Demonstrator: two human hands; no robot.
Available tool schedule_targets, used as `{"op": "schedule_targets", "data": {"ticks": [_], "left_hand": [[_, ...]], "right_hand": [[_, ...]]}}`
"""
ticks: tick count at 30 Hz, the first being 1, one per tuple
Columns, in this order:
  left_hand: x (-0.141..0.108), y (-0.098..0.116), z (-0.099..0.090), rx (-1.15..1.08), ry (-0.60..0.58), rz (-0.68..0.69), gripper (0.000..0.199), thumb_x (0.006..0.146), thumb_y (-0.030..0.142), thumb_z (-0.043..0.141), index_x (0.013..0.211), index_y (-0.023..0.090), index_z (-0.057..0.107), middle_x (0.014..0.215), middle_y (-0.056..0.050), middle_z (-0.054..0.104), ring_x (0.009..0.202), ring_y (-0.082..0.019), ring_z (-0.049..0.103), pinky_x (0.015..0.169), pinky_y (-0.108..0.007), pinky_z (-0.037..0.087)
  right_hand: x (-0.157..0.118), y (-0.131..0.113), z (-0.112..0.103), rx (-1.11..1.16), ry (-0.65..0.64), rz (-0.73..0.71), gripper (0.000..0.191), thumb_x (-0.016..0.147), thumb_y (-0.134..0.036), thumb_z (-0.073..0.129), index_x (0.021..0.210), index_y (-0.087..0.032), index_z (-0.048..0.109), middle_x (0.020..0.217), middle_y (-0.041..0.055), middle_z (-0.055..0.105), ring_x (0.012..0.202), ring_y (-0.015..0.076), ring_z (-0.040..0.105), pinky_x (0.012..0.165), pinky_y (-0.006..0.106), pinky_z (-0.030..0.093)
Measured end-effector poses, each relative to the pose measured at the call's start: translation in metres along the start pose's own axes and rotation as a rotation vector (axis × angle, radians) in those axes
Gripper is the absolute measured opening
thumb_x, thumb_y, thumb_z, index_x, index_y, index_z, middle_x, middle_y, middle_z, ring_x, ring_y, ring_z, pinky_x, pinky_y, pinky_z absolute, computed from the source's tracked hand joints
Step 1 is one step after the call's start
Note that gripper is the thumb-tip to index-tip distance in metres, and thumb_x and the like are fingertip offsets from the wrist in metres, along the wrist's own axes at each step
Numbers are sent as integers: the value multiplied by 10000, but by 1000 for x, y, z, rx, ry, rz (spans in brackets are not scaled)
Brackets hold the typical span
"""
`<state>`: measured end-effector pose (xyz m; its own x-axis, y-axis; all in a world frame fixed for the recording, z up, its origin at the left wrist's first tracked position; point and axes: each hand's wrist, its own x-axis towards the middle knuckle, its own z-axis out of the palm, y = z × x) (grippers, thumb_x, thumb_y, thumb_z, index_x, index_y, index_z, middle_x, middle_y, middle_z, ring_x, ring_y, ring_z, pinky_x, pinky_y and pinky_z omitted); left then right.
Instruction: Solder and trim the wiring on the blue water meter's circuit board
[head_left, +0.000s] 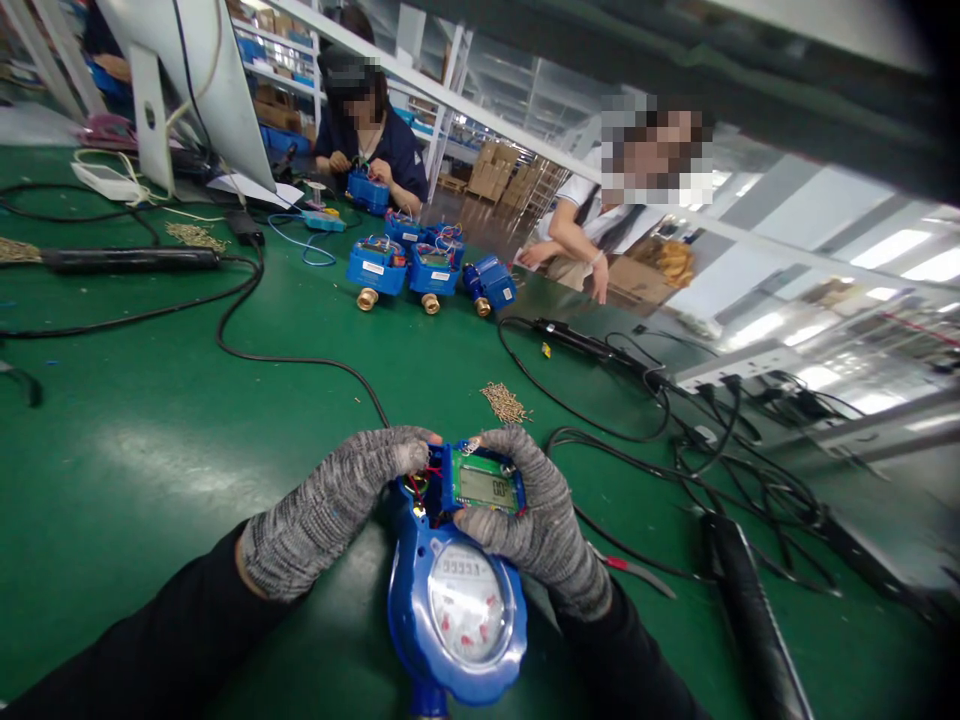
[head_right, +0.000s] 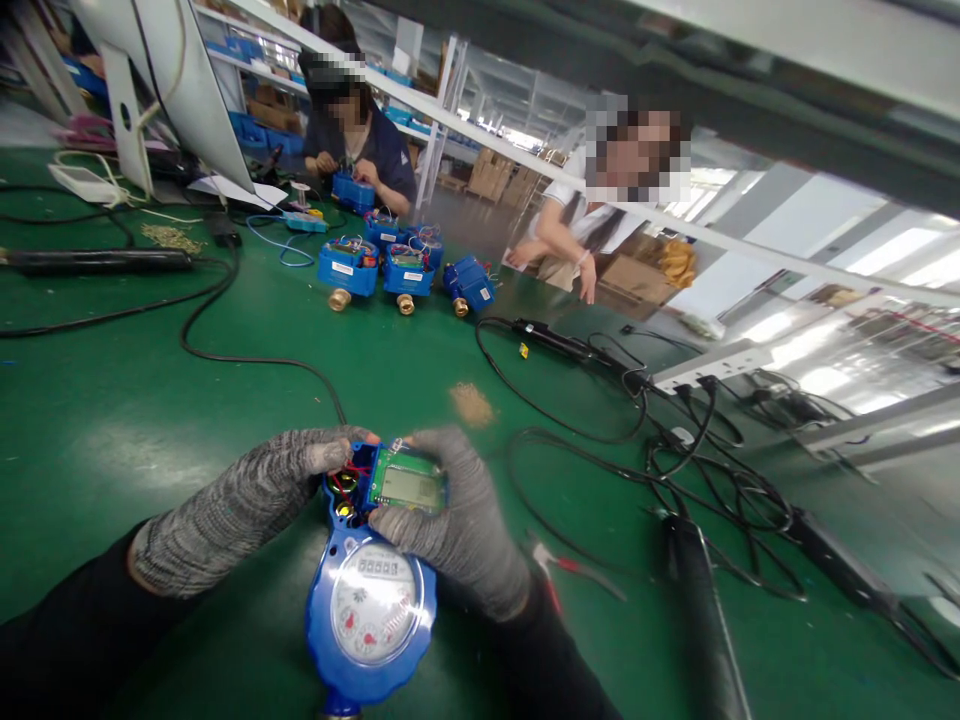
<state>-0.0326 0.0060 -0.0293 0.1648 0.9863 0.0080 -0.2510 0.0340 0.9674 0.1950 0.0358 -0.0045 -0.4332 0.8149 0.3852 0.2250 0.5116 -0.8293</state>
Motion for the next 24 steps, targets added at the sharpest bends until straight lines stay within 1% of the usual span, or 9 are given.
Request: {"op": "schedule_targets", "data": {"ticks": [3,6,7,9,11,12,15,19,24], "left_hand": [[-4,12,6,3,-1,-2,295,877,336,663,1139,207,702,1262,-56,683,1219,-247,603,1123,-435,433],[-10,34,10,97,-106,-34,314,821,379,718,1082,205,690,1193,-67,698,1125,-287,648,1019,-469,514],[-12,40,11,150,-115,-24,356,796,394,741,1097,215,676,1184,-67,695,1117,-297,649,1005,-477,523],[-13,44,13,292,-65,33,517,746,416,787,1210,256,623,1257,-61,659,1180,-309,613,1036,-485,500],[-11,42,16,431,-42,62,663,719,436,810,1313,280,562,1339,-63,614,1235,-317,577,1072,-493,472],[-9,41,19,468,-64,56,691,723,450,806,1339,281,543,1358,-68,604,1237,-317,576,1073,-496,473],[-1,36,28,444,-154,8,666,753,488,778,1332,266,535,1329,-78,628,1205,-312,606,1041,-494,504],[5,33,33,406,-176,-30,685,735,486,800,1316,244,530,1323,-93,630,1212,-314,601,1045,-491,501],[4,28,30,460,-144,-23,611,773,478,771,1289,249,538,1271,-78,650,1146,-275,638,1012,-459,528]], "right_hand": [[-1,0,-1,-32,-2,-7,549,691,-434,867,1130,-297,567,1054,-2,587,901,180,590,723,271,529],[-4,3,-2,-61,4,5,561,695,-449,860,1148,-297,567,1066,6,588,918,195,592,750,301,522],[-5,4,-2,-58,8,14,562,701,-452,856,1155,-298,563,1071,8,589,920,197,594,752,307,520],[-7,7,-2,-56,16,10,577,701,-460,856,1167,-300,557,1072,9,588,919,200,599,758,319,516],[-8,10,0,-69,25,-16,605,684,-458,871,1177,-301,555,1076,11,584,937,208,596,786,336,515],[-9,11,0,-72,29,-25,613,680,-455,875,1180,-301,557,1080,14,583,951,214,595,804,346,514],[-9,11,1,-62,20,-30,643,672,-459,882,1200,-291,555,1090,27,589,974,231,600,840,377,521],[-8,7,0,-34,-10,4,682,654,-425,898,1214,-270,540,1115,43,594,1003,244,609,867,400,535],[-4,3,1,160,-117,56,1055,504,-433,970,1365,-274,381,1312,98,527,1176,301,561,1015,480,484]]}}
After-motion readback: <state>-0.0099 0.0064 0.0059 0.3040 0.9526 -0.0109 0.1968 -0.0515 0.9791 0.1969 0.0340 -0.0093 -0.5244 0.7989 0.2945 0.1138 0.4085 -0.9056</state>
